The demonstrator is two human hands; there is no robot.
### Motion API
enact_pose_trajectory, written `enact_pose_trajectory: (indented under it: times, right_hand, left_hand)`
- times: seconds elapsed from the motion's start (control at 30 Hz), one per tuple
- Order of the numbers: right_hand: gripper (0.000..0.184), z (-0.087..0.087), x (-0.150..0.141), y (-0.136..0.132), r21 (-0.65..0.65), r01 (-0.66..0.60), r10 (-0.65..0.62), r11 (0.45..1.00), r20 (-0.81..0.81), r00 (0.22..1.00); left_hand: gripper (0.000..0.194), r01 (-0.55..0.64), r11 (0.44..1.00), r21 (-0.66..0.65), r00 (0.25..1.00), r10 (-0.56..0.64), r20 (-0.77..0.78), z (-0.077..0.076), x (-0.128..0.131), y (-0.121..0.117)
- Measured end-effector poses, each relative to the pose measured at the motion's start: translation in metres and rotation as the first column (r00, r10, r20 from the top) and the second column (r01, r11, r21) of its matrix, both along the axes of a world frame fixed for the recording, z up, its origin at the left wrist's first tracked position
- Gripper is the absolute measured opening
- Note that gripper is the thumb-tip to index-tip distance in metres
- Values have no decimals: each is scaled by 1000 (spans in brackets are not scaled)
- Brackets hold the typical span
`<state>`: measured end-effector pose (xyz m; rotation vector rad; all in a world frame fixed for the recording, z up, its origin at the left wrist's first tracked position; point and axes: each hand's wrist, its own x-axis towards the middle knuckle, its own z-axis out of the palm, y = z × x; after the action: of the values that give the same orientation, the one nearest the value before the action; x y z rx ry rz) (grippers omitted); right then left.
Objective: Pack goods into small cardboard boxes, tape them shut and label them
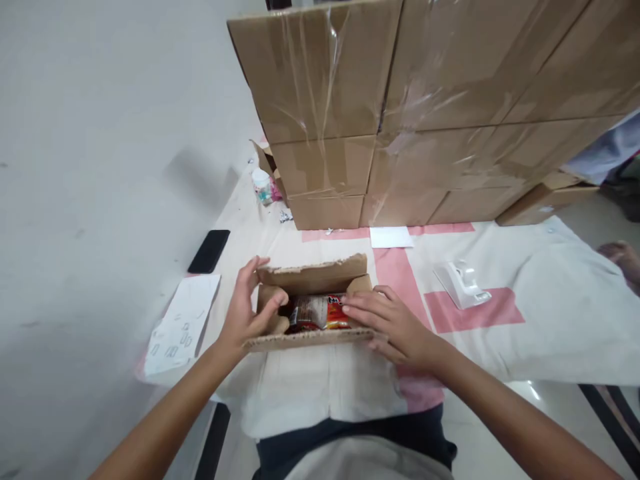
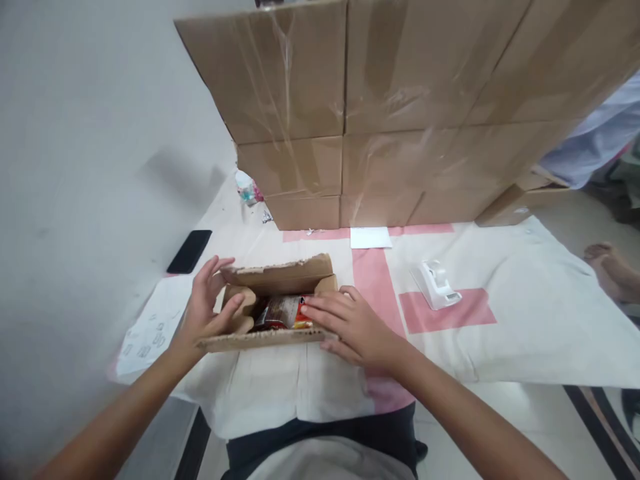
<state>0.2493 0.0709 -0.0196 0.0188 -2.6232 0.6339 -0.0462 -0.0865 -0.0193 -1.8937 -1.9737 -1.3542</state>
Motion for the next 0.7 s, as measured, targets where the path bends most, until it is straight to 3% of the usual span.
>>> enact_pose_trajectory:
  times: [0.1, 0.17, 0.27, 0.33, 0.4, 0.47, 0.53, 0.57, 0.63, 0.67, 0.7]
  right_hand:
    - [91, -10, -4, -12, -265, 253, -300, 931, -159, 940]
    - [102, -9, -11, -15, -440, 308, -377, 844, -77, 923]
    - [84, -3, -25, -17, -632, 284, -324, 721, 55, 945]
    - [77, 0, -33, -19, -674, 286, -343, 681, 51, 938]
    - [74, 0, -34, -21, -666, 295, -375, 685, 24, 927]
    - [71, -5, -22, -16, -656, 327, -443, 681, -13, 896]
    - [57, -13, 5, -1, -639, 459, -634, 617, -58, 771]
    - [48, -17, 23, 10, -620, 561, -752, 549, -74, 655]
    - [34, -26, 67, 37, -571, 749, -927, 335, -57, 371]
    - [34, -29, 88, 51, -551, 801, -960, 233, 2, 280]
    - [37, -32, 107, 64, -543, 827, -967, 149, 94, 236]
  left_hand:
    - [35, 354, 935, -21, 933, -351, 79, -3, -16, -10]
    - [38, 458, 886, -65, 885, -448, 127, -1, -26, -17]
    - [44, 405, 893, -194, 909, -370, 193, 14, -23, -24]
    - [48, 357, 857, -372, 925, -381, 10, 25, -5, -25]
    - [65, 229, 819, -526, 866, -418, -275, 32, 18, -22]
    - [65, 150, 835, -530, 788, -424, -446, 30, 35, -18]
    - [62, 181, 853, -489, 729, -451, -515, 23, 38, -10]
    - [62, 215, 852, -477, 702, -474, -531, 18, 36, -3]
    - [65, 284, 838, -466, 660, -523, -539, 11, 27, 15]
    - [66, 307, 831, -463, 650, -538, -536, 8, 22, 26]
    - [66, 330, 826, -457, 646, -551, -529, 7, 19, 38]
